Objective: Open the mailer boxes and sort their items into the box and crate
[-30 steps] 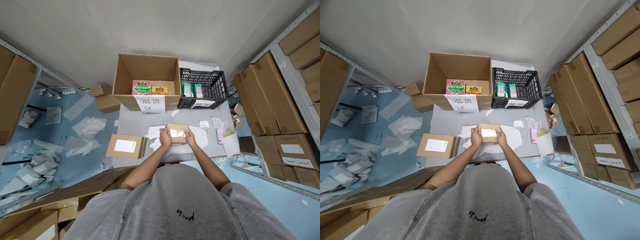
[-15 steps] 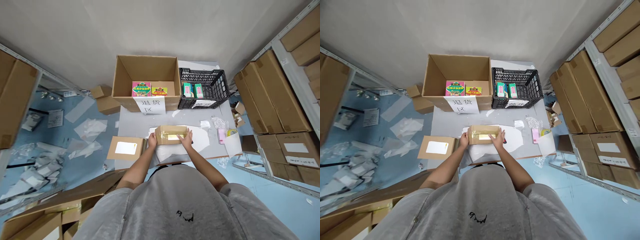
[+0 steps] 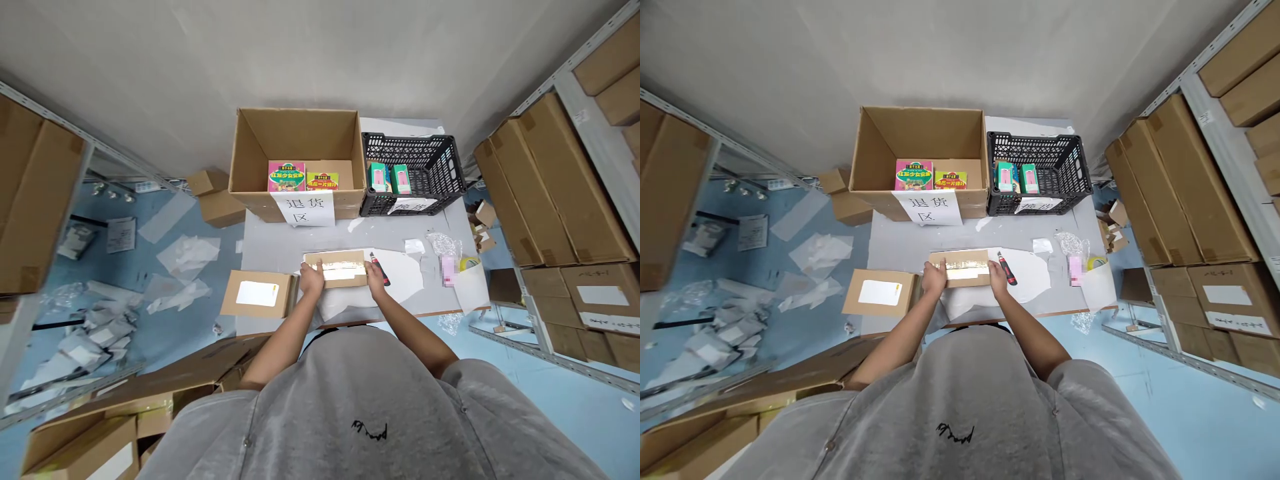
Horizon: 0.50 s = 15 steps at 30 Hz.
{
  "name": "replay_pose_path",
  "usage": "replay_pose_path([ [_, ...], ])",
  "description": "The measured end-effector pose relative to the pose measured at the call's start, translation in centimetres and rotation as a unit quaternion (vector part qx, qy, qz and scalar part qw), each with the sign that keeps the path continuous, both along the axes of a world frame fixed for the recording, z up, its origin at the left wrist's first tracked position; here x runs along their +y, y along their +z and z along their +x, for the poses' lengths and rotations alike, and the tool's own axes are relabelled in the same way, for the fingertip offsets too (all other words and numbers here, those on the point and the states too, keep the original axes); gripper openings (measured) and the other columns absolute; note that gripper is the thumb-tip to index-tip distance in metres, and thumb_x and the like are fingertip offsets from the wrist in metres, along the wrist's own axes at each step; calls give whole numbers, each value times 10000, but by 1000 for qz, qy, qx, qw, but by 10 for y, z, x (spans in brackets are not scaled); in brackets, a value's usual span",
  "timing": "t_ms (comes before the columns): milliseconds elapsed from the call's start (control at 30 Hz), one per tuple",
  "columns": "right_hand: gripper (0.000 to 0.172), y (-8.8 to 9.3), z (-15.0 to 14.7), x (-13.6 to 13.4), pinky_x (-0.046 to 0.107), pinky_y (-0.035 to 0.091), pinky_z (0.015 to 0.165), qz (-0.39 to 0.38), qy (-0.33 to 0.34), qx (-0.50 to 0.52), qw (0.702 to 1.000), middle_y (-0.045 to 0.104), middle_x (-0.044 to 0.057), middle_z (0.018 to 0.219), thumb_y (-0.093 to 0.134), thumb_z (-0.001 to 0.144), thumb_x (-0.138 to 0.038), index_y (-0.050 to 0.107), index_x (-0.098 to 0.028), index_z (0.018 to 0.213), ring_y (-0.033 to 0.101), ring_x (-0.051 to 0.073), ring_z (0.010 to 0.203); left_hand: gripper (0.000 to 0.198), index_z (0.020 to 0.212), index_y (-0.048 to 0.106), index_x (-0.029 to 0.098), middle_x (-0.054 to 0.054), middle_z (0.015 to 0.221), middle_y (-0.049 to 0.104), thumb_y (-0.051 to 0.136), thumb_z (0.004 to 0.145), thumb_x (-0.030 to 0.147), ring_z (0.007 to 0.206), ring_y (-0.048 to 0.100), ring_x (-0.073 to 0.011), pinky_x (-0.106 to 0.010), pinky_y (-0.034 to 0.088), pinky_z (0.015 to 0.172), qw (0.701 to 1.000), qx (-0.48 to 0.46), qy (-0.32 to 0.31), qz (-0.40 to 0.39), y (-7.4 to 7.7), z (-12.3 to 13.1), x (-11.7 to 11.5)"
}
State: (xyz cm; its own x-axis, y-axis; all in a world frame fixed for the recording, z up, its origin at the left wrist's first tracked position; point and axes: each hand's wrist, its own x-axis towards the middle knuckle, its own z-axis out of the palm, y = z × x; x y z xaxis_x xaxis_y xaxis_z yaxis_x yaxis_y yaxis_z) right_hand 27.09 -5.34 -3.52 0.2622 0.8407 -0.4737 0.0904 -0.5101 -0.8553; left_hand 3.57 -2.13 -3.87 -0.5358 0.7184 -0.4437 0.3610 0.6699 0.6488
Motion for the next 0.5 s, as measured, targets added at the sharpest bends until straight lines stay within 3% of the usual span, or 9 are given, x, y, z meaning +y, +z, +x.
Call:
replay_pose_path([
  [100,580,1,5,-15,461,549,1139,81,37,53,995,730,130,1468,485,1052,-647,731,-239,1382,679,315,1374,580,1196,594,195,-298,1270,744,511,1024,743,1248,691,-475,-510,512,988,997,73,-16,-15,5,-14,-5],
  [167,599,-1,5,-21,462,477,1226,121,56,6,991,662,122,1567,503,1052,-646,698,-245,1452,603,299,1468,598,1192,611,206,-274,1245,766,417,1052,754,1226,703,-457,-508,512,987,995,83,-36,-37,6,-31,-4],
  [233,685,-6,2,-21,475,394,1296,97,34,-67,992,556,143,1670,552,1027,-659,627,-220,1546,490,302,1570,594,1199,624,223,-234,1247,778,363,1074,742,1225,711,-426,-483,515,985,993,71,-76,-60,6,-46,1],
  [300,776,-13,-2,-17,488,375,1309,18,5,-94,995,500,184,1705,548,1022,-669,544,-171,1617,443,311,1606,557,1230,625,235,-194,1261,780,351,1097,702,1230,714,-387,-453,519,990,988,53,-121,-75,8,-50,8],
  [400,778,-19,-4,-11,478,422,1279,-48,-12,-71,996,550,205,1661,472,1060,-644,490,-137,1649,513,305,1567,518,1324,612,197,-221,1365,726,376,1120,610,1279,685,-373,-462,511,1034,985,63,-142,-74,11,-35,20],
  [500,748,-10,-1,-10,475,447,1261,12,-30,-111,993,607,164,1619,482,1065,-632,484,-174,1656,555,294,1531,556,1377,616,130,-294,1511,603,454,1097,581,1444,565,-403,-503,458,1149,988,98,-120,-23,12,-1,27],
])
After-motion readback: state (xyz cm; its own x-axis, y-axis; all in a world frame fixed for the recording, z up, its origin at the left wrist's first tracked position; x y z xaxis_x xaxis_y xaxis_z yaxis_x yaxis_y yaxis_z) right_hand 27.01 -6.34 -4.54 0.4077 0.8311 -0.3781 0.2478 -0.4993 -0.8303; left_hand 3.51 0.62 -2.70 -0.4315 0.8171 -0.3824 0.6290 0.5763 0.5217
